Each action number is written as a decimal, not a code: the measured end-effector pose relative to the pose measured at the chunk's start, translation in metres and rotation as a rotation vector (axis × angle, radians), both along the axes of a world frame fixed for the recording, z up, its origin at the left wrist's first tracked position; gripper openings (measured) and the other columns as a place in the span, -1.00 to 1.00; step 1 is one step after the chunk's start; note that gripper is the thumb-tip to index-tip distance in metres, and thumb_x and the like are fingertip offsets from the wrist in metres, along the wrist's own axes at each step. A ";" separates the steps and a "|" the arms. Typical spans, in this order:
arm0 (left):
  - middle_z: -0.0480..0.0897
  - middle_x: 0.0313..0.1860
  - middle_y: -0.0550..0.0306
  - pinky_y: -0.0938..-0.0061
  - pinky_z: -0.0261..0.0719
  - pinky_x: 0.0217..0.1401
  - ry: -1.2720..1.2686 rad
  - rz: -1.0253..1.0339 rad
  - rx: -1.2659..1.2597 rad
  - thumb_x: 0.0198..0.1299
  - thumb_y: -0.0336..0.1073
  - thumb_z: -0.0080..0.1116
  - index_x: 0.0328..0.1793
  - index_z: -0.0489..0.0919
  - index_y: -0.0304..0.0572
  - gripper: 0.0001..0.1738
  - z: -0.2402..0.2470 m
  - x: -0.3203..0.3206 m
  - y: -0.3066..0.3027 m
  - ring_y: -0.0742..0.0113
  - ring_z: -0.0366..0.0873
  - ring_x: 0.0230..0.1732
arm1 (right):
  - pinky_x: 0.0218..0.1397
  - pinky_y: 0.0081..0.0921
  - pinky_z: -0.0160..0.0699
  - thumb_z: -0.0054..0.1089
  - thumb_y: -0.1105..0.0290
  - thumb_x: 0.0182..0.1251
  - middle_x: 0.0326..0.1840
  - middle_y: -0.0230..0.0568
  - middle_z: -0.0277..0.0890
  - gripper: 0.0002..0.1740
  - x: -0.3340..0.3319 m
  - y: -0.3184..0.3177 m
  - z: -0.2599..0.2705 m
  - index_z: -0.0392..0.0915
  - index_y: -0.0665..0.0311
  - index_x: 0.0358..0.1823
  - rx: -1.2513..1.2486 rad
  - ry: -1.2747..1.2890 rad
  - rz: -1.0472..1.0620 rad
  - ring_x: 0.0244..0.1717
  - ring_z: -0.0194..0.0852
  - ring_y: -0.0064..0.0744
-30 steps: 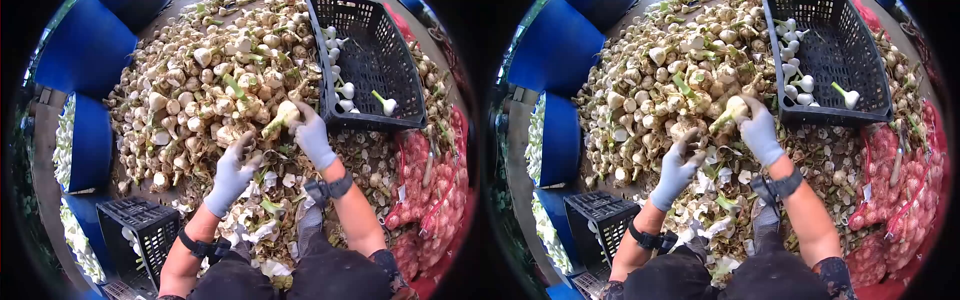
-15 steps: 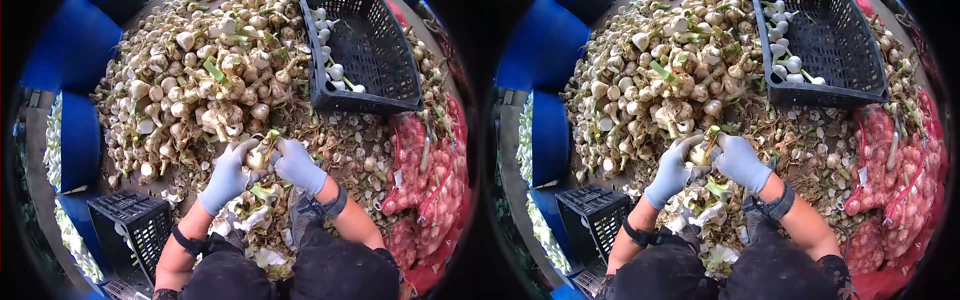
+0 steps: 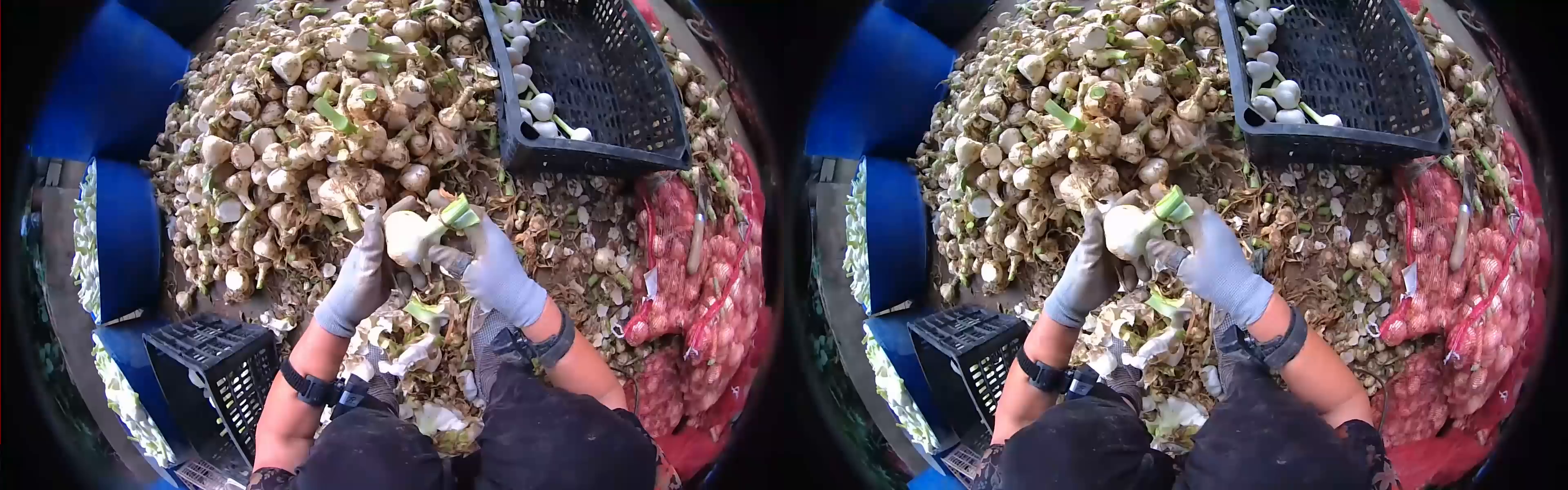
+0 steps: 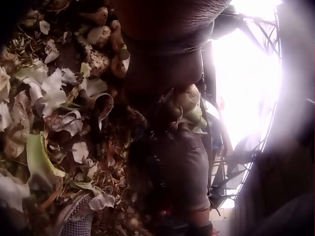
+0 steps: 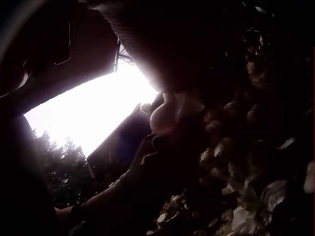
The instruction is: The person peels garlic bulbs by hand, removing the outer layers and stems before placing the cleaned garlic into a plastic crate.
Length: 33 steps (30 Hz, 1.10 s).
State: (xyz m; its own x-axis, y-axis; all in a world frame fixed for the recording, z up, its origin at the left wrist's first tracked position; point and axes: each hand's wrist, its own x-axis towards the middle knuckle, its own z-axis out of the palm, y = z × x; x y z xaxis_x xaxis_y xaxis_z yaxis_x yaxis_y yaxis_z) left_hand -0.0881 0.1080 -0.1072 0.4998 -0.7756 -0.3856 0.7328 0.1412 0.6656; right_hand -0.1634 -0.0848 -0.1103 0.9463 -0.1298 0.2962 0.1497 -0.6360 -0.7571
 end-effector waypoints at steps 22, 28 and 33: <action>0.60 0.17 -0.13 0.28 0.61 0.20 0.061 0.468 -0.010 0.51 0.01 -0.10 0.21 0.50 -0.45 -0.44 0.017 0.013 0.007 0.15 0.60 0.14 | -0.11 -0.16 0.63 0.26 0.17 0.23 -0.31 0.05 0.63 -0.65 -0.015 0.008 0.028 0.63 0.36 -0.22 -0.067 0.948 0.534 -0.23 0.67 0.03; 0.56 0.20 -0.20 -0.02 0.63 0.25 0.166 0.814 -0.093 0.45 0.04 -0.02 0.26 0.41 -0.48 -0.38 0.026 0.015 0.092 -0.19 0.53 0.24 | -0.17 -0.10 0.61 0.23 0.34 0.07 -0.30 0.04 0.64 -0.42 -0.025 0.039 0.018 0.50 0.05 0.22 -0.287 0.871 0.810 -0.25 0.66 0.07; 0.68 -0.04 0.00 0.22 0.70 0.03 0.130 0.859 0.182 0.49 0.03 -0.05 0.13 0.53 -0.24 -0.54 0.041 -0.020 0.099 0.19 0.67 -0.01 | -0.12 -0.12 0.60 0.20 -0.19 0.27 -0.16 -0.02 0.65 -0.23 0.014 0.080 0.038 0.32 0.12 0.36 0.118 0.335 0.450 -0.13 0.64 0.06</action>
State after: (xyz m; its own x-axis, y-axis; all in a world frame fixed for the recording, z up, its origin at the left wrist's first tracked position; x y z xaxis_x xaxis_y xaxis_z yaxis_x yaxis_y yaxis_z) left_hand -0.1076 0.2074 -0.0664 0.8247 -0.0738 -0.5607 0.4939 0.5771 0.6504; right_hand -0.1492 -0.0047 -0.0728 0.9557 0.2937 -0.0210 0.1263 -0.4733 -0.8718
